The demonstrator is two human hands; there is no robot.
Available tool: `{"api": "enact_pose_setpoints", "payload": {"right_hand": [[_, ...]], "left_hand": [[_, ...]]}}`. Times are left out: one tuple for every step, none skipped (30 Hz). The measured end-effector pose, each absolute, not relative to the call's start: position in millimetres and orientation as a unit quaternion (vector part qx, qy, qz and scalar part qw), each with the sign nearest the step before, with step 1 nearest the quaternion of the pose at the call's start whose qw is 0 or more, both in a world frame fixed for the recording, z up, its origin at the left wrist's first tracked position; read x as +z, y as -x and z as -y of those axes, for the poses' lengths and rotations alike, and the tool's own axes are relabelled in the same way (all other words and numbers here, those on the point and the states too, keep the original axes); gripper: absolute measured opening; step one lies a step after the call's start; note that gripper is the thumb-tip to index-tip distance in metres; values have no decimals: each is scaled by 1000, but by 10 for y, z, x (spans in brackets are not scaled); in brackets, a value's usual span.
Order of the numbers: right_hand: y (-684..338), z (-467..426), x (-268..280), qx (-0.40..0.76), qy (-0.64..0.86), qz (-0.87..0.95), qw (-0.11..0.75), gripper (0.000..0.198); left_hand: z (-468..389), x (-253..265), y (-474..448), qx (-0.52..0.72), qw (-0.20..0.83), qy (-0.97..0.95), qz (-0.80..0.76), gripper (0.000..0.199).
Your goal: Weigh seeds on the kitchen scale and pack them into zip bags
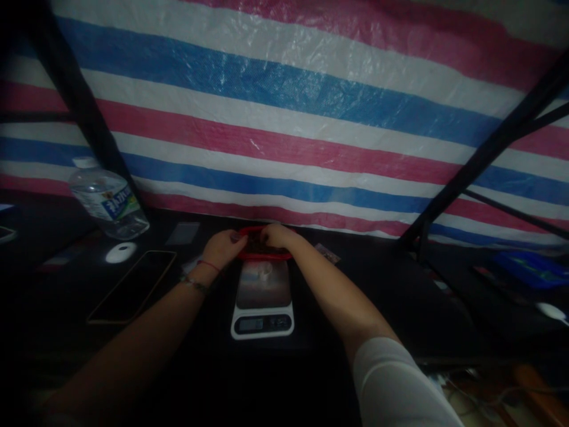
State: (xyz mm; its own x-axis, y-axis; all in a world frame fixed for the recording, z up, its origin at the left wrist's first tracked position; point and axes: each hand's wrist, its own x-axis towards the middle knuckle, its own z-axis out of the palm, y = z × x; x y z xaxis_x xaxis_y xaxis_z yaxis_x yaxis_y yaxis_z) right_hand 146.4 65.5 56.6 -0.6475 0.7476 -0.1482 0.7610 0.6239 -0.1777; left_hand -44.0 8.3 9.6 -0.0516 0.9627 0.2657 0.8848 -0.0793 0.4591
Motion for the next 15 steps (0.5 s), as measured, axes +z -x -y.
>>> {"api": "enact_pose_setpoints", "payload": {"right_hand": [[-1516, -654, 566, -119, -418, -900, 29, 35], [-1564, -654, 562, -128, -414, -901, 30, 36], [-1603, -653, 555, -140, -409, -901, 33, 36], [-1633, -652, 546, -152, -402, -902, 35, 36], [-1652, -651, 535, -162, -396, -903, 38, 36], [-1659, -648, 523, -171, -390, -904, 41, 36], [-1654, -645, 511, -177, -385, -905, 44, 35], [-1640, -640, 500, -181, -380, -906, 48, 35], [-1618, -634, 489, -183, -377, -907, 51, 35], [-1592, -628, 480, -182, -376, -907, 54, 34], [-1566, -623, 474, -180, -375, -908, 54, 32], [-1542, -618, 470, -178, -376, -908, 53, 31], [-1524, -614, 469, -176, -378, -907, 51, 30], [-1512, -611, 469, -176, -381, -906, 49, 29], [-1506, -609, 471, -175, -385, -905, 48, 29]], "left_hand": [[-83, 97, 437, 267, 70, -684, -675, 48], [-84, 97, 434, 267, 69, -684, -675, 48], [-85, 94, 432, 267, 68, -684, -675, 48], [-86, 90, 431, 268, 67, -684, -675, 48], [-88, 85, 430, 269, 69, -683, -676, 48], [-90, 81, 430, 271, 70, -682, -676, 49], [-91, 77, 431, 272, 70, -681, -676, 48], [-91, 76, 431, 272, 70, -681, -676, 48], [-91, 77, 432, 271, 71, -683, -675, 47], [-90, 80, 432, 269, 72, -685, -673, 47], [-87, 84, 432, 267, 73, -686, -673, 46], [-85, 89, 431, 265, 73, -687, -672, 45], [-82, 94, 431, 264, 73, -688, -672, 45], [-80, 98, 430, 265, 72, -687, -672, 45], [-79, 100, 429, 267, 71, -687, -673, 44]]}}
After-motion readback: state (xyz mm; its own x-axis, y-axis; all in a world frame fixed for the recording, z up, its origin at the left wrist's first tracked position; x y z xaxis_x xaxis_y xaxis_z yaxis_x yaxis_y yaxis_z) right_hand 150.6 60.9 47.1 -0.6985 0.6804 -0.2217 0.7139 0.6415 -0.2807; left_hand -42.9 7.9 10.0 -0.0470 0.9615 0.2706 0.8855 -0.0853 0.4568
